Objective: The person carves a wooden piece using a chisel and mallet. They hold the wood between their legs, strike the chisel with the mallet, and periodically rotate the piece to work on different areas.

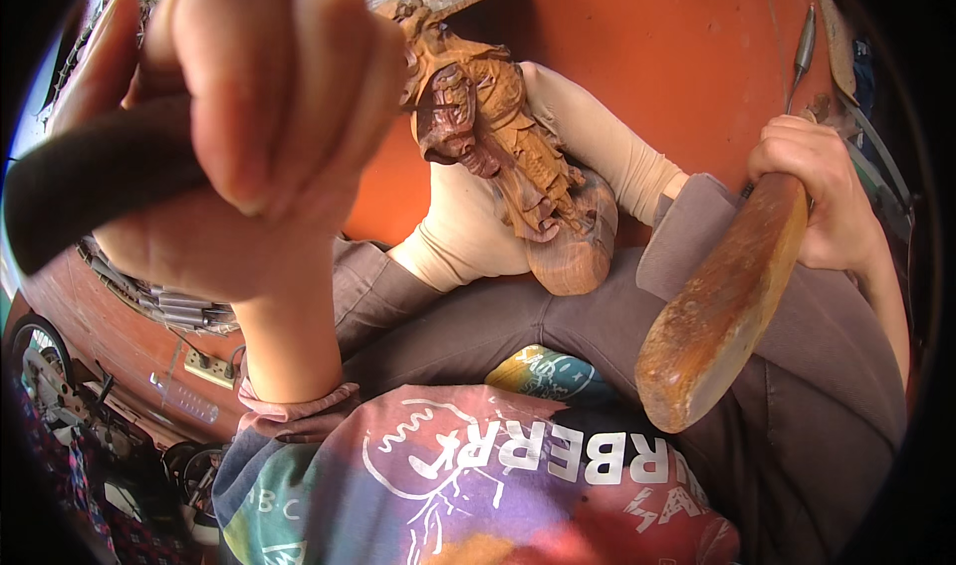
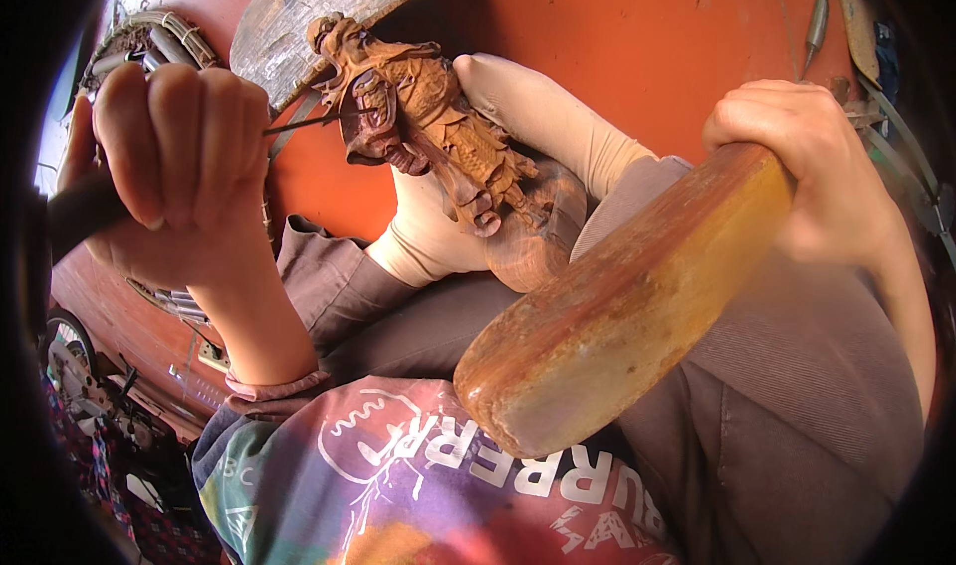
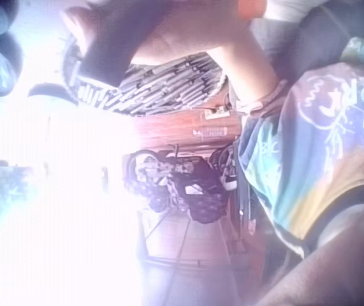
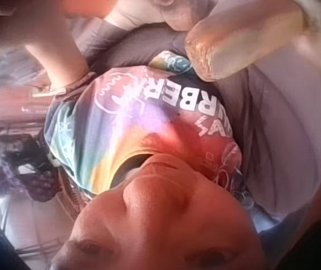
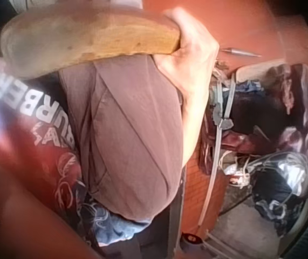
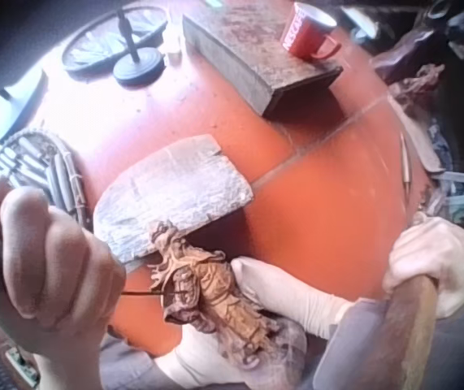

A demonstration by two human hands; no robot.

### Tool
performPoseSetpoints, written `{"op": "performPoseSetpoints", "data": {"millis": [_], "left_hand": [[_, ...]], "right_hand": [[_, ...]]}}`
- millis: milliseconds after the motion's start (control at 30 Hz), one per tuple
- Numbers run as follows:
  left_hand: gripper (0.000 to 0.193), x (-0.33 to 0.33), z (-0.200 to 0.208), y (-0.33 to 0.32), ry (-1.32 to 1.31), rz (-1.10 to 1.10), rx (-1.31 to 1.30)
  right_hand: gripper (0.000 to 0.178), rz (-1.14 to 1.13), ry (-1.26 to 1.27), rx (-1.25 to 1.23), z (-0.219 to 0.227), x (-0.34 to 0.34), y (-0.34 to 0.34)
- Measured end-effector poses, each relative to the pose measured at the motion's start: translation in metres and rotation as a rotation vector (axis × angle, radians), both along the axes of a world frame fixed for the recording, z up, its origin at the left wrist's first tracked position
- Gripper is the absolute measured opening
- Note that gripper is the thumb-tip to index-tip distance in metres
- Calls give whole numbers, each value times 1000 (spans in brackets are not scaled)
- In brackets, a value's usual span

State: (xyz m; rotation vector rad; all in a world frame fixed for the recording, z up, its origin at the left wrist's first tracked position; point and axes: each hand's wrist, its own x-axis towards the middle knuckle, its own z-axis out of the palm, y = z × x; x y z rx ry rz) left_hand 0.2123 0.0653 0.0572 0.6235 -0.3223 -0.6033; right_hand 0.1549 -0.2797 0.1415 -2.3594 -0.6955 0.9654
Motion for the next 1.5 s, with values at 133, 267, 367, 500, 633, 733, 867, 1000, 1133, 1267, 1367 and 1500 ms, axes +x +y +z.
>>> {"op": "performPoseSetpoints", "data": {"millis": [133,267,367,500,633,733,867,1000,1133,1267,1367,1500], "left_hand": [[47,-9,31,19,70,137,-2],[35,-15,46,31,74,267,449],[31,-51,45,-6,-190,246,873],[43,-71,27,-39,-850,-216,643],[42,-96,3,-55,-872,26,507],[45,-97,-6,-53,-880,140,433],[41,-89,-11,-55,-904,151,329],[41,-91,-14,-55,-905,162,362],[40,-92,-14,-52,-946,105,438],[40,-94,-14,-58,-953,147,464],[41,-89,-13,-63,-919,185,405],[39,-88,-16,-59,-920,194,365]], "right_hand": [[28,38,-44,44,-5,1,-6],[26,71,-91,35,0,1,-10],[29,166,-203,155,-1,8,-12],[32,242,-346,255,21,13,-1],[37,328,-374,256,27,20,19],[35,356,-369,206,27,21,26],[28,312,-427,176,26,15,30],[30,278,-449,190,19,15,32],[29,281,-408,179,20,16,33],[29,289,-420,168,19,16,33],[30,279,-417,158,20,16,33],[24,298,-297,116,28,18,28]]}}
